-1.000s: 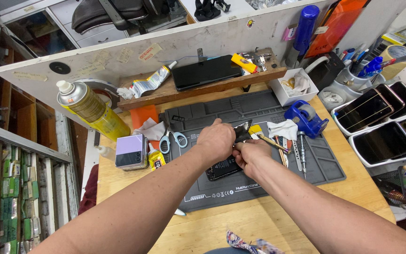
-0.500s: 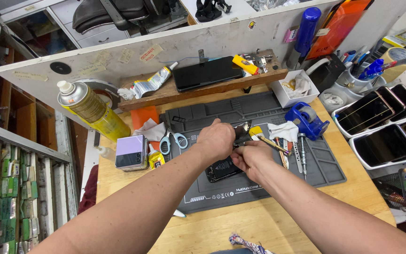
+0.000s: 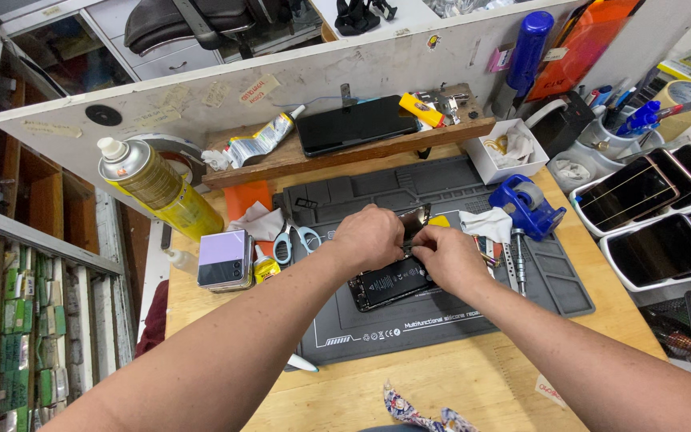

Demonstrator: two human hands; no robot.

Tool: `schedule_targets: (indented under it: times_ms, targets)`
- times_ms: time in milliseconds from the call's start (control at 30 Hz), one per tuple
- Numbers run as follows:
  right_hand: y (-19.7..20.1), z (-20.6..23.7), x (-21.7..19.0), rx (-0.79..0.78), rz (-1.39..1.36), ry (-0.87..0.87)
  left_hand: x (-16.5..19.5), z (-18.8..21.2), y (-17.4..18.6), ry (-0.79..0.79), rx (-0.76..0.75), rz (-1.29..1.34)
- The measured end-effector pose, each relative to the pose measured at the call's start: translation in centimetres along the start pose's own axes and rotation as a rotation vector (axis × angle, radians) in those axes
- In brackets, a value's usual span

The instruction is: The person disassembles a smartphone on a workbench, removes the back cover and internal components, and uses a screwdriver and tweezers to manipulate small parts. The person then reassembles the phone by reconnecting cables and placing the back cover back on.

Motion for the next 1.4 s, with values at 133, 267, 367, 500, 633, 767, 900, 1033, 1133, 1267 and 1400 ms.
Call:
schedule_targets:
  times_ms: [133,267,367,500,633,767,900,1033,1133,1267,1400]
  targets:
    - [1.1,-0.2,1.8,0.022,-0.021,-0.038,-0.2,0.3,1.2,-0.119,0.047,0.127]
    - [3.1,-0.5,3.7,0.008,0.042,-0.058,0.1,0.2,2.1,-0.192,0.118,0.225]
    - [5.2,-1.4,6.1,0.067,-0.145,-0.233,0.0,0.5,2.7,-0.191,0.135,0.302]
    - [6.9,-4.2,8.3,0.130,-0.432,-0.394,-1.3,0.5,2.0,-0.002,0.033,0.356]
    - [6.3,-7.7,8.0,0.136,-0.390,-0.329,-2.0,0.2,2.7,-0.101,0.170,0.345]
    - [4.9,-11.0,7.4,0.123,-0.191,-0.204,-5.8,0.2,1.1,0.068,0.191,0.496]
    - [4.7,-13.8,6.8,0.176,0.158,-0.016,-8.0,1.3,-0.8,0.133,0.234,0.753]
    - [3.8,-15.1,7.9,0.141,0.181,-0.062,-8.9,2.4,-3.1,0.255,0.205,0.884]
    - [3.7,-14.8,7.6,0.137,0.162,-0.065,-9.3,3.0,-4.2,0.298,0.244,0.987]
    - [4.4,-13.5,7.0,0.100,-0.082,-0.172,-9.5,2.6,-5.6,0.265,0.247,1.171]
    - [5.8,-10.6,5.4,0.105,-0.284,-0.197,-10.0,2.3,-7.6,0.354,0.166,1.300]
Point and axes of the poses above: each hand's wrist, its own z-axis away from the middle knuckle, its own y-axis out of the back of the hand, x = y × z, the point moved 8 cm from there along -z, towards the middle knuckle, and after that the axes turned 2 degrees about -x, right-handed, at the moved point
